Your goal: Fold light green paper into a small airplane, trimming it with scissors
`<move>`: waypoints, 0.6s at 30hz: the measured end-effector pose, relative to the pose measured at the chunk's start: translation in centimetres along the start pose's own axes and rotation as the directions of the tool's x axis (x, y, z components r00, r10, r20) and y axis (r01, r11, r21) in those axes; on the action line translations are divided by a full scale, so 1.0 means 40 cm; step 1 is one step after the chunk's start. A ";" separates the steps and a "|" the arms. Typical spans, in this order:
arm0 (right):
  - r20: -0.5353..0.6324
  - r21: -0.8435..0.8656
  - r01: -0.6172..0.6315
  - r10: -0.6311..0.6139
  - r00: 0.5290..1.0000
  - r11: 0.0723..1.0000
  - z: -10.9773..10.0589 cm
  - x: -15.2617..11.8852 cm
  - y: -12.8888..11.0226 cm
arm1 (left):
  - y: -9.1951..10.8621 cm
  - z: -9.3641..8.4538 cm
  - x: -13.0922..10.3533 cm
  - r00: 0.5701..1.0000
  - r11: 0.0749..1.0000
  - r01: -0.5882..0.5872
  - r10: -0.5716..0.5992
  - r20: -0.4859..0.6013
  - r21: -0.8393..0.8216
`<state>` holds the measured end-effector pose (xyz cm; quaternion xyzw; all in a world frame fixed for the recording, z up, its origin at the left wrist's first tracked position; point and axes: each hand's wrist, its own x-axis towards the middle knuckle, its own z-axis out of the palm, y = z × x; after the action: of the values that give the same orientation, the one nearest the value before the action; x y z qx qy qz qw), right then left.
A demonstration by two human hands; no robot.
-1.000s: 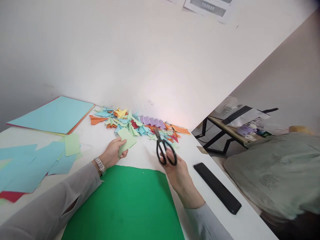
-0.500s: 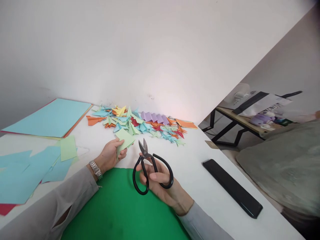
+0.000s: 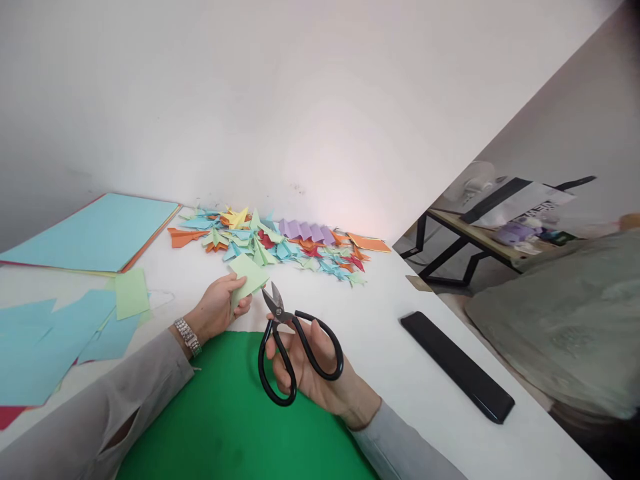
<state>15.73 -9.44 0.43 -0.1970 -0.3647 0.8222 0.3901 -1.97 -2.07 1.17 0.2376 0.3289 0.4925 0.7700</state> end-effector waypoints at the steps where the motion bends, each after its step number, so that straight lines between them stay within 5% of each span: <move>1: 0.007 0.006 0.010 -0.010 1.000 1.000 -0.001 0.001 0.001 | 0.000 0.001 -0.002 1.000 0.999 0.001 -0.001 0.012 0.053; 10: -0.077 0.019 0.002 0.000 0.997 1.000 -0.011 0.008 0.006 | -0.008 -0.009 -0.003 0.988 0.928 -0.084 0.031 0.149 0.362; 18: -0.168 0.046 -0.085 0.091 0.981 0.995 -0.006 0.013 0.003 | -0.007 -0.005 -0.013 0.973 0.922 -0.005 -0.084 0.214 0.388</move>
<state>15.48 -8.97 0.14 -0.2749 -0.3051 0.8256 0.3869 -2.12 -2.64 0.98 0.4323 0.3342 0.3720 0.7504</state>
